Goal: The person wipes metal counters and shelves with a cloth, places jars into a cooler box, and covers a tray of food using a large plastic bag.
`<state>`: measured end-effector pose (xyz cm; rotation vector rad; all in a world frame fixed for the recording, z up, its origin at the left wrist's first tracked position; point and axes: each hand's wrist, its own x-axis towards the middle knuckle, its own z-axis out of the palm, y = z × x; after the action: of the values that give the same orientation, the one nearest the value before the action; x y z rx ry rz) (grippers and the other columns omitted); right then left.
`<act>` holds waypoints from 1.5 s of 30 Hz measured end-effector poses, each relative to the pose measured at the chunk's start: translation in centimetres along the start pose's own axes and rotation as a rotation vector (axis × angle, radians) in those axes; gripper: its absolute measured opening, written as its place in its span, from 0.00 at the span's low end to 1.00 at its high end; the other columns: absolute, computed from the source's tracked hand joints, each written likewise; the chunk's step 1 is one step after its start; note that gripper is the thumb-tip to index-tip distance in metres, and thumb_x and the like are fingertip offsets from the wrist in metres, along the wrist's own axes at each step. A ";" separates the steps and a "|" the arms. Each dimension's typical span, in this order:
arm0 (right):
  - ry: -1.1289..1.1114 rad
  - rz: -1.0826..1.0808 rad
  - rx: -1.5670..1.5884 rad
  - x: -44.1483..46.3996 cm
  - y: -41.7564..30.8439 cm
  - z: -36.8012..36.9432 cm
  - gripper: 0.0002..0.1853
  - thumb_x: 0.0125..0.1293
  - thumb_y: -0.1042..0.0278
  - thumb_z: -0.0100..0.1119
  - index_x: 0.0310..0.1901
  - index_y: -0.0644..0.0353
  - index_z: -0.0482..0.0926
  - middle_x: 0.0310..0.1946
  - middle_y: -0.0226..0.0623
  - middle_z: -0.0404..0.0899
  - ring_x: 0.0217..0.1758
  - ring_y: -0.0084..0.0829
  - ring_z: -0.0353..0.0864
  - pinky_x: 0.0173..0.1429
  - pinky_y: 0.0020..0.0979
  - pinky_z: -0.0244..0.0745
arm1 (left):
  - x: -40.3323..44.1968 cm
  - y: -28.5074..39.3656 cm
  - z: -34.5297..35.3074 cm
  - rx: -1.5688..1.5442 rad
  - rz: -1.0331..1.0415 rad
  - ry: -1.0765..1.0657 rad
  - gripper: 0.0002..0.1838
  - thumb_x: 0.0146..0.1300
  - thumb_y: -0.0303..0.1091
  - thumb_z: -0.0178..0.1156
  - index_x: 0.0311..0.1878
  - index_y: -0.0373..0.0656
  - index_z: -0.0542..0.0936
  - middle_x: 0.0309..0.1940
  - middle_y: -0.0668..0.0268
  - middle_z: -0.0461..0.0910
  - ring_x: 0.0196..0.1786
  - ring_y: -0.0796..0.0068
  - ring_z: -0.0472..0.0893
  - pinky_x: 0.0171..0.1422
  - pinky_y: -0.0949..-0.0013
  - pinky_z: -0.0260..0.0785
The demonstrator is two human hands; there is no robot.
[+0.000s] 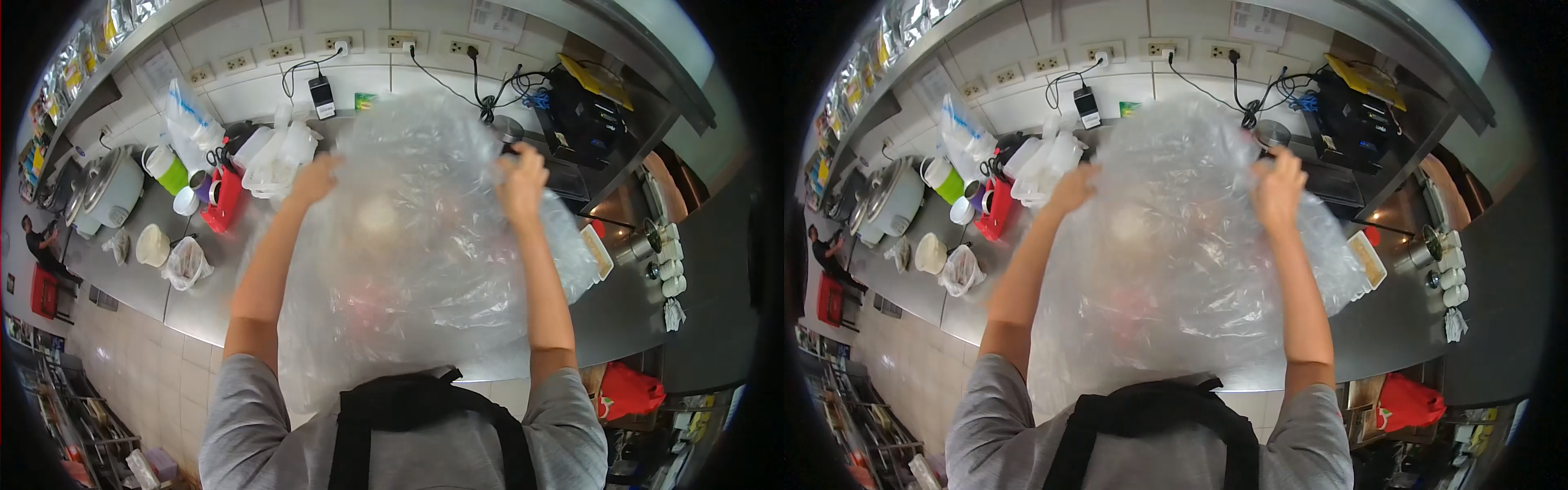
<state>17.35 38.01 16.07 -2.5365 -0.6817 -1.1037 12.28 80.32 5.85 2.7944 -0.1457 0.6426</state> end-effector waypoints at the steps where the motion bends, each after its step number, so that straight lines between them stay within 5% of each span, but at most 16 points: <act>1: -0.045 -0.149 0.098 -0.6 0.7 1.9 0.13 0.44 0.81 0.61 0.34 0.57 0.83 0.55 0.41 0.71 0.58 0.44 0.68 0.55 0.44 0.65 | -0.8 -0.9 1.9 0.122 0.030 -0.237 0.22 0.55 0.29 0.55 0.55 0.51 0.77 0.56 0.64 0.75 0.58 0.59 0.74 0.61 0.54 0.67; 3: -0.271 -0.251 0.341 -2.0 1.9 6.2 0.14 0.43 0.86 0.55 0.33 0.61 0.81 0.52 0.42 0.73 0.56 0.46 0.70 0.54 0.41 0.69 | -1.5 1.7 1.8 0.233 -0.041 -0.495 0.17 0.55 0.35 0.57 0.49 0.47 0.80 0.53 0.61 0.77 0.57 0.60 0.74 0.61 0.53 0.66; 5: -0.618 -0.364 0.472 -3.9 4.2 11.7 0.15 0.47 0.82 0.59 0.40 0.62 0.81 0.42 0.42 0.78 0.49 0.45 0.75 0.53 0.38 0.71 | -1.3 0.0 2.6 0.113 0.158 -0.469 0.15 0.53 0.30 0.56 0.45 0.42 0.80 0.48 0.57 0.78 0.55 0.57 0.74 0.55 0.53 0.67; 8: -1.061 0.040 0.495 -5.0 3.2 14.2 0.15 0.56 0.72 0.61 0.47 0.60 0.81 0.49 0.41 0.79 0.54 0.41 0.76 0.55 0.36 0.72 | -1.9 -0.2 2.6 -0.187 0.120 -0.466 0.12 0.56 0.30 0.53 0.41 0.38 0.80 0.44 0.55 0.78 0.55 0.56 0.74 0.52 0.52 0.67; 9: -1.065 0.025 0.513 -3.6 0.9 10.7 0.18 0.62 0.60 0.60 0.53 0.56 0.80 0.53 0.41 0.79 0.55 0.38 0.78 0.55 0.37 0.73 | -1.9 0.1 2.2 -0.304 0.053 -0.470 0.12 0.57 0.32 0.53 0.40 0.38 0.80 0.43 0.54 0.78 0.55 0.56 0.73 0.52 0.52 0.67; 12: -1.085 -0.187 0.707 -3.5 0.5 12.2 0.23 0.59 0.53 0.62 0.55 0.52 0.80 0.53 0.42 0.80 0.53 0.40 0.79 0.53 0.38 0.75 | -0.9 1.1 0.7 -0.541 -0.430 -0.745 0.20 0.66 0.43 0.47 0.50 0.40 0.79 0.51 0.54 0.78 0.59 0.59 0.73 0.60 0.56 0.64; 15: -1.191 0.249 0.979 -5.2 0.1 16.6 0.24 0.59 0.55 0.62 0.55 0.57 0.79 0.52 0.45 0.80 0.51 0.38 0.80 0.51 0.36 0.75 | -0.3 0.9 1.2 -0.936 -0.738 -0.728 0.31 0.70 0.55 0.39 0.64 0.43 0.71 0.61 0.53 0.72 0.62 0.60 0.71 0.68 0.60 0.58; 18: -1.194 0.194 0.929 -5.5 -1.1 18.8 0.24 0.57 0.56 0.63 0.54 0.58 0.79 0.50 0.45 0.81 0.48 0.37 0.81 0.50 0.35 0.76 | 0.7 -0.8 3.8 -1.136 -0.800 -0.881 0.38 0.70 0.62 0.37 0.73 0.45 0.59 0.70 0.54 0.62 0.67 0.60 0.66 0.72 0.63 0.54; 21: -1.314 -0.067 0.647 -4.3 -0.7 19.8 0.24 0.56 0.57 0.64 0.53 0.60 0.79 0.47 0.46 0.81 0.46 0.35 0.82 0.48 0.34 0.76 | 0.8 0.8 4.6 -0.955 -0.888 -0.681 0.40 0.69 0.64 0.36 0.74 0.44 0.57 0.71 0.55 0.60 0.71 0.60 0.61 0.75 0.63 0.51; 24: -1.458 -0.599 0.186 -0.1 1.6 19.6 0.25 0.55 0.58 0.64 0.52 0.62 0.79 0.45 0.46 0.82 0.44 0.34 0.82 0.46 0.33 0.77 | 1.6 -1.1 6.7 -0.857 -0.686 -0.836 0.41 0.69 0.63 0.40 0.75 0.43 0.53 0.73 0.56 0.56 0.74 0.63 0.58 0.76 0.64 0.50; 28: -1.518 -0.194 0.226 8.2 2.4 13.3 0.22 0.49 0.64 0.65 0.47 0.64 0.81 0.37 0.48 0.83 0.39 0.35 0.83 0.44 0.34 0.77 | 1.4 -2.4 8.6 -0.560 -0.294 -0.837 0.38 0.71 0.62 0.33 0.76 0.47 0.52 0.75 0.57 0.55 0.69 0.57 0.66 0.71 0.57 0.57; 30: -1.294 -0.002 0.135 10.3 1.3 10.2 0.30 0.46 0.66 0.67 0.55 0.64 0.76 0.49 0.53 0.80 0.48 0.41 0.82 0.53 0.38 0.75 | 0.9 -4.5 11.3 -0.615 -0.224 -0.857 0.37 0.70 0.60 0.39 0.75 0.47 0.55 0.73 0.57 0.58 0.67 0.55 0.68 0.68 0.57 0.61; 34: -0.664 -0.318 0.472 7.4 0.2 17.8 0.42 0.51 0.66 0.65 0.69 0.61 0.57 0.70 0.53 0.57 0.65 0.46 0.69 0.65 0.38 0.67 | 1.6 -0.7 6.0 -0.438 -0.112 -0.856 0.38 0.64 0.53 0.54 0.73 0.46 0.58 0.67 0.53 0.67 0.62 0.50 0.74 0.63 0.56 0.66; 39: -1.061 0.013 0.938 5.3 -4.0 16.2 0.26 0.70 0.68 0.43 0.69 0.60 0.60 0.67 0.49 0.65 0.65 0.43 0.71 0.68 0.35 0.65 | 1.0 3.3 5.2 -0.167 -0.668 -0.149 0.29 0.59 0.45 0.60 0.62 0.43 0.72 0.54 0.54 0.78 0.58 0.52 0.76 0.57 0.52 0.69; 41: -1.208 -0.389 0.748 4.0 -1.6 18.3 0.22 0.72 0.64 0.40 0.64 0.62 0.69 0.61 0.49 0.73 0.61 0.41 0.75 0.65 0.36 0.68 | 0.9 4.7 3.0 -0.049 -0.401 -0.040 0.22 0.59 0.43 0.60 0.55 0.42 0.77 0.50 0.54 0.79 0.58 0.51 0.75 0.55 0.51 0.70; 45: -1.460 0.050 0.607 1.4 -0.2 20.0 0.23 0.71 0.58 0.46 0.61 0.64 0.72 0.58 0.43 0.76 0.57 0.36 0.77 0.62 0.36 0.68 | 1.9 -0.5 6.6 -0.197 0.286 -0.275 0.20 0.58 0.42 0.59 0.50 0.41 0.81 0.51 0.52 0.78 0.59 0.52 0.73 0.56 0.55 0.70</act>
<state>30.20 47.40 3.88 -2.3431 -0.9718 1.0549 16.81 78.82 0.87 2.6758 -0.6354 0.2792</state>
